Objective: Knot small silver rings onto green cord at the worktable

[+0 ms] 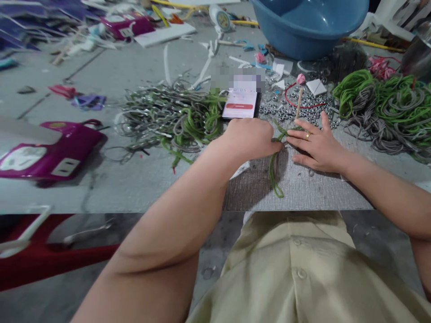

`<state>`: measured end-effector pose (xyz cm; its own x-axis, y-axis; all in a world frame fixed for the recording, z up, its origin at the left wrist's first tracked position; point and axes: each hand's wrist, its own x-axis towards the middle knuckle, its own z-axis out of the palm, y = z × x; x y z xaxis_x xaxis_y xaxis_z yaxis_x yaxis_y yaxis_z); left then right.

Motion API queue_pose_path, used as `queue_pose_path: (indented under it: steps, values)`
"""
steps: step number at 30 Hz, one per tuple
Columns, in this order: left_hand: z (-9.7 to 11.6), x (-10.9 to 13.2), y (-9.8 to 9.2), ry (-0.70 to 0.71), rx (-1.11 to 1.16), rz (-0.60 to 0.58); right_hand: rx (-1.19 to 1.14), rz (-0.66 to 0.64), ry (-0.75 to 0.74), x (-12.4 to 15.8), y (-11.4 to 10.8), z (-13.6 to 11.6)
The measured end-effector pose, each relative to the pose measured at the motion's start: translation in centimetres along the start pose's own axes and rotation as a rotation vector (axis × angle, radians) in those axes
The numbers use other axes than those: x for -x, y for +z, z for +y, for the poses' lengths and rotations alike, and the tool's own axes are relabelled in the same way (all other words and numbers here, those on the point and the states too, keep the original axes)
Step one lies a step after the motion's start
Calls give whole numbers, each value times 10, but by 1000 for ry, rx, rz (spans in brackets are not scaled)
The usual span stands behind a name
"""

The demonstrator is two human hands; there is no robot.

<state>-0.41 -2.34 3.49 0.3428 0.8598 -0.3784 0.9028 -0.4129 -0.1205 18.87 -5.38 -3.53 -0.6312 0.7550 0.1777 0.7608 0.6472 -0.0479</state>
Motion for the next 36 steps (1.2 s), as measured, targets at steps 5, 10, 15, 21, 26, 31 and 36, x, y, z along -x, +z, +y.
queue_pose_path:
  steps: [5,10,15,21,26,31,36]
  values:
    - [0,-2,-1,0,-5,-17,-79,18,0,0,1,2]
    - [-1,-4,2,-18,16,1,-146,63,-22,1,3,7]
    - [-4,-7,5,-11,77,35,-116,57,-5,1,4,7]
    - [-6,-8,4,29,101,39,-80,-6,-5,-1,4,3]
    - [-9,-10,5,55,78,39,-155,71,-39,0,5,7]
    - [-9,-9,4,58,60,23,-242,123,-112,2,3,11]
    - [-6,-2,-2,96,37,-28,-306,103,-173,2,-2,9]
